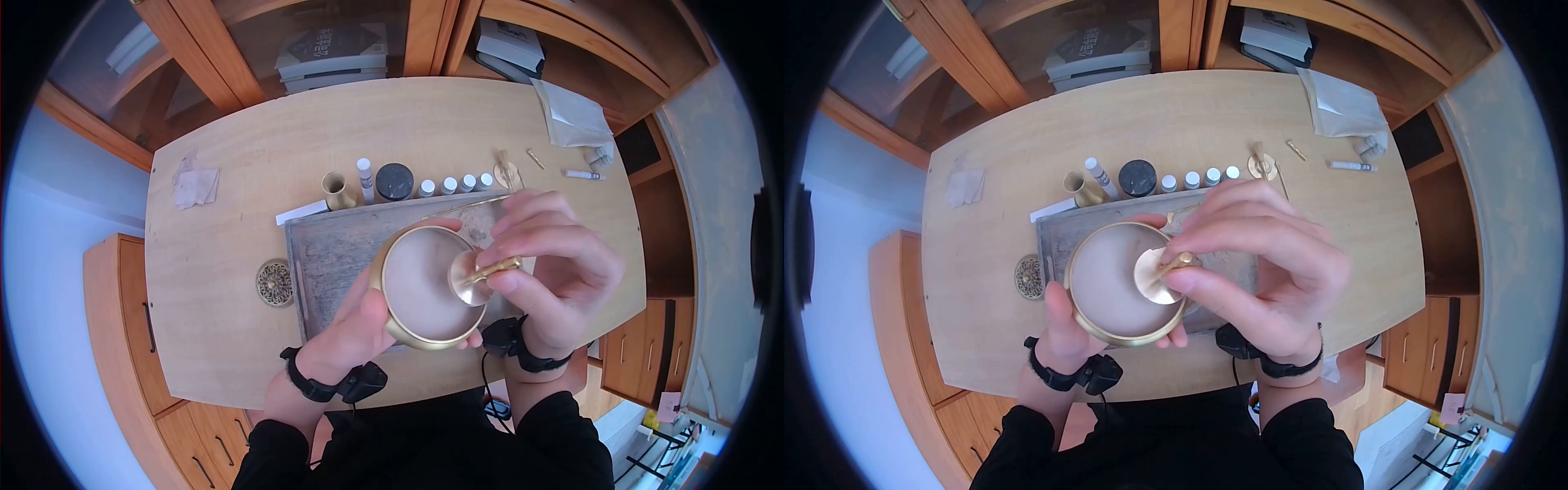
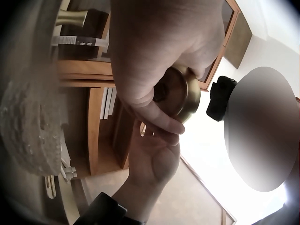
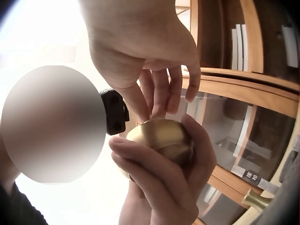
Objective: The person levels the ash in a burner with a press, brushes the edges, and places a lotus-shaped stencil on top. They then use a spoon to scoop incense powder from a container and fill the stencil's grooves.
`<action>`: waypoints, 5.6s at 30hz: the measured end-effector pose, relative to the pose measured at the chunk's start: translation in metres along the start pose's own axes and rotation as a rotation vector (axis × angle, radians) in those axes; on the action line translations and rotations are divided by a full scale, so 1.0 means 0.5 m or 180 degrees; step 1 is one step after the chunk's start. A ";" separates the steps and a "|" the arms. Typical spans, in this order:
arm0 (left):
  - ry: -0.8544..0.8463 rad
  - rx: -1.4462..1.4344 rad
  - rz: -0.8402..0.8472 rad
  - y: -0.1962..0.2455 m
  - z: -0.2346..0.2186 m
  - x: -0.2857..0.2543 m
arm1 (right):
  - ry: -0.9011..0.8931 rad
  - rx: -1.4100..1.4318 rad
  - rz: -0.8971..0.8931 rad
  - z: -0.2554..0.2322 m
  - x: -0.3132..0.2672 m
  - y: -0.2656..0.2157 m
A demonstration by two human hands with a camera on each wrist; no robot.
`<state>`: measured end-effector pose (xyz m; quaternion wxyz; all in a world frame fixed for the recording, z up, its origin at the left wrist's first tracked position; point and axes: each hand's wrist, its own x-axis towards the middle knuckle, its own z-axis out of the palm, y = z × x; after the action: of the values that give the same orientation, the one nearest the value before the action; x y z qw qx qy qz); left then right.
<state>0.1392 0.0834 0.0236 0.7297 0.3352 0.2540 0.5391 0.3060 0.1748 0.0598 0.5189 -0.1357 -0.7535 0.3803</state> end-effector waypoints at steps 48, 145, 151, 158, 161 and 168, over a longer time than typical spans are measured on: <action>-0.0575 -0.0389 -0.0206 -0.031 -0.019 -0.023 | -0.0580 -0.0246 -0.0052 0.022 0.008 -0.010; -0.0836 -0.1049 -0.0674 -0.064 -0.036 -0.018 | -0.0803 -0.0190 -0.0437 0.049 0.000 -0.014; -0.0794 -0.1282 -0.0655 -0.066 -0.032 -0.020 | -0.0810 -0.0240 -0.0374 0.040 0.002 -0.020; -0.0397 -0.1598 -0.0406 -0.036 -0.019 -0.016 | -0.0331 -0.0162 -0.0286 0.006 -0.001 -0.020; -0.0214 -0.1139 -0.0176 -0.024 -0.018 -0.004 | -0.0203 -0.0151 -0.0282 -0.006 0.001 -0.019; 0.0254 -0.1197 0.0189 -0.020 -0.020 0.006 | -0.0024 -0.0186 -0.0289 -0.007 0.001 -0.015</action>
<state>0.1392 0.0864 0.0096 0.7526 0.1788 0.1675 0.6113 0.3106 0.1715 0.0662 0.5286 -0.1150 -0.7716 0.3346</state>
